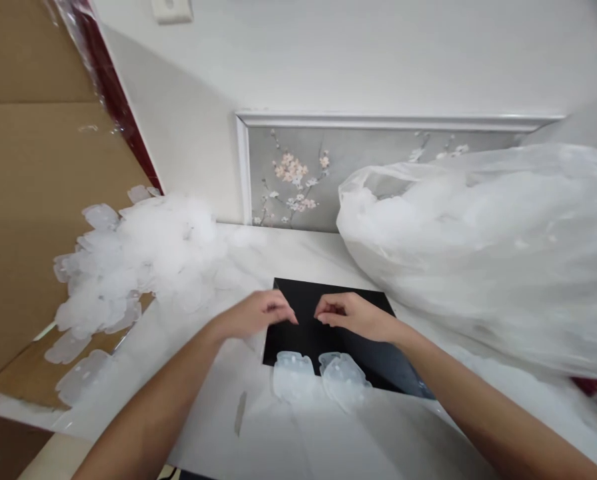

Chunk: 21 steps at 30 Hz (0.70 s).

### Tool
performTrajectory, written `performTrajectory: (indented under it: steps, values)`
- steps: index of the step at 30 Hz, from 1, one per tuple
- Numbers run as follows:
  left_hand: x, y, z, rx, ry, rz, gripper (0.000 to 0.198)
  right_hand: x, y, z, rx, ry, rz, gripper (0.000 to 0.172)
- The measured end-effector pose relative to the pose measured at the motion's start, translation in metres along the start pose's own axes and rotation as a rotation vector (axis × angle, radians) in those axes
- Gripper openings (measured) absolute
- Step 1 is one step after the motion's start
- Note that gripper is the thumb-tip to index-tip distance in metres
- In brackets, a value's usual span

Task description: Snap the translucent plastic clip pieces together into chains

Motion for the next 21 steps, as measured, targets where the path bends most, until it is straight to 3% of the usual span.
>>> performTrajectory:
  steps: [1,3,6,8,12,15,18,21]
  values:
    - [0.021,0.007,-0.016,0.095,-0.094,0.113,0.030,-0.004,-0.013,-0.003,0.023,0.013,0.011,0.013]
    - [0.065,0.032,-0.056,0.467,-0.339,0.347,0.015,-0.017,-0.046,-0.011,0.117,0.081,0.011,0.010]
    - [0.100,0.069,-0.100,0.742,-0.412,0.372,0.029,-0.050,-0.101,-0.027,0.238,0.200,0.017,0.011]
    - [0.108,0.084,-0.117,0.818,-0.421,0.319,0.035,-0.069,-0.139,-0.031,0.171,0.208,0.116,0.016]
    - [0.110,0.090,-0.124,0.821,-0.432,0.243,0.035,-0.103,-0.193,-0.036,0.050,0.153,0.235,0.021]
    - [0.111,0.085,-0.115,0.727,-0.410,0.229,0.026,-0.113,-0.204,-0.036,0.019,0.051,0.245,0.012]
    - [0.102,0.070,-0.097,0.558,-0.319,0.214,0.019,-0.100,-0.187,-0.030,0.027,-0.098,0.233,0.011]
    - [0.077,0.038,-0.077,0.368,-0.121,0.261,0.026,-0.061,-0.148,-0.017,0.044,-0.216,0.279,0.010]
Point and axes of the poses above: each hand's wrist, its own y-axis away from the middle knuckle, its own x-axis out of the back of the hand, z = x × y, the point moved 5 cm from there along -y, towards the middle knuckle, and after that the axes turned 9 degrees about -y, right-handed, at the moved point
